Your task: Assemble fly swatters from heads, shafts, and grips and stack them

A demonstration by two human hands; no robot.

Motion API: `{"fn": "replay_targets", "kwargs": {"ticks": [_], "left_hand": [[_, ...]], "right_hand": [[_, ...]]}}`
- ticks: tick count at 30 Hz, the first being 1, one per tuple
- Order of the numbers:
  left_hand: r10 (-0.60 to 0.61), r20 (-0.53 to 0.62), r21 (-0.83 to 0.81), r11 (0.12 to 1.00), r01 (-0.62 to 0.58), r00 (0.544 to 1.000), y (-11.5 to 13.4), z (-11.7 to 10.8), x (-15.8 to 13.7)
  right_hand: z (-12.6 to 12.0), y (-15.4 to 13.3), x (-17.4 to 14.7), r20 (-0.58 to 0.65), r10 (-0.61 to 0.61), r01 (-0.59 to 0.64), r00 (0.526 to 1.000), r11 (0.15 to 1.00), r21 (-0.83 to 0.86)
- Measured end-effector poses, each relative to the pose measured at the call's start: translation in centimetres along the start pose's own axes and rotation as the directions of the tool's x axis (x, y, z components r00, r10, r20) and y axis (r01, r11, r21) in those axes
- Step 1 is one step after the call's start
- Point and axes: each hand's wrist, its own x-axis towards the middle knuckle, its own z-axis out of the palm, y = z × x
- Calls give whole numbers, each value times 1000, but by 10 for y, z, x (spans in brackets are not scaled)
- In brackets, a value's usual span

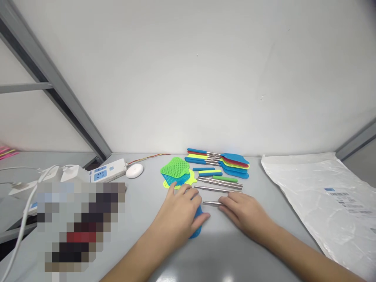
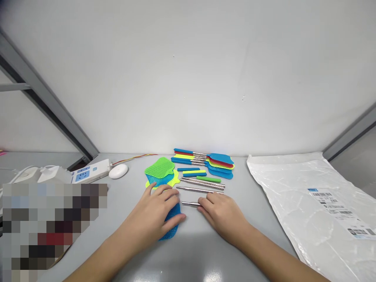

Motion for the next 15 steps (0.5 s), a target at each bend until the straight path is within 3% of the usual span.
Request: {"fn": "replay_targets", "kwargs": {"ticks": [3, 9, 15], "left_hand": [[48, -41, -8, 999, -49, 998, 4, 6, 5], [92, -18, 5, 996, -91, 996, 11, 24, 12], [123, -59, -90, 988, -128, 991, 9, 22, 8]], "right_hand": [[0, -5, 2, -4, -45, 45, 999, 998, -42], [2, -6, 3, -40, -118, 117, 992, 993, -36], [-21, 1, 19, -66, -112, 114, 992, 993, 30]]}}
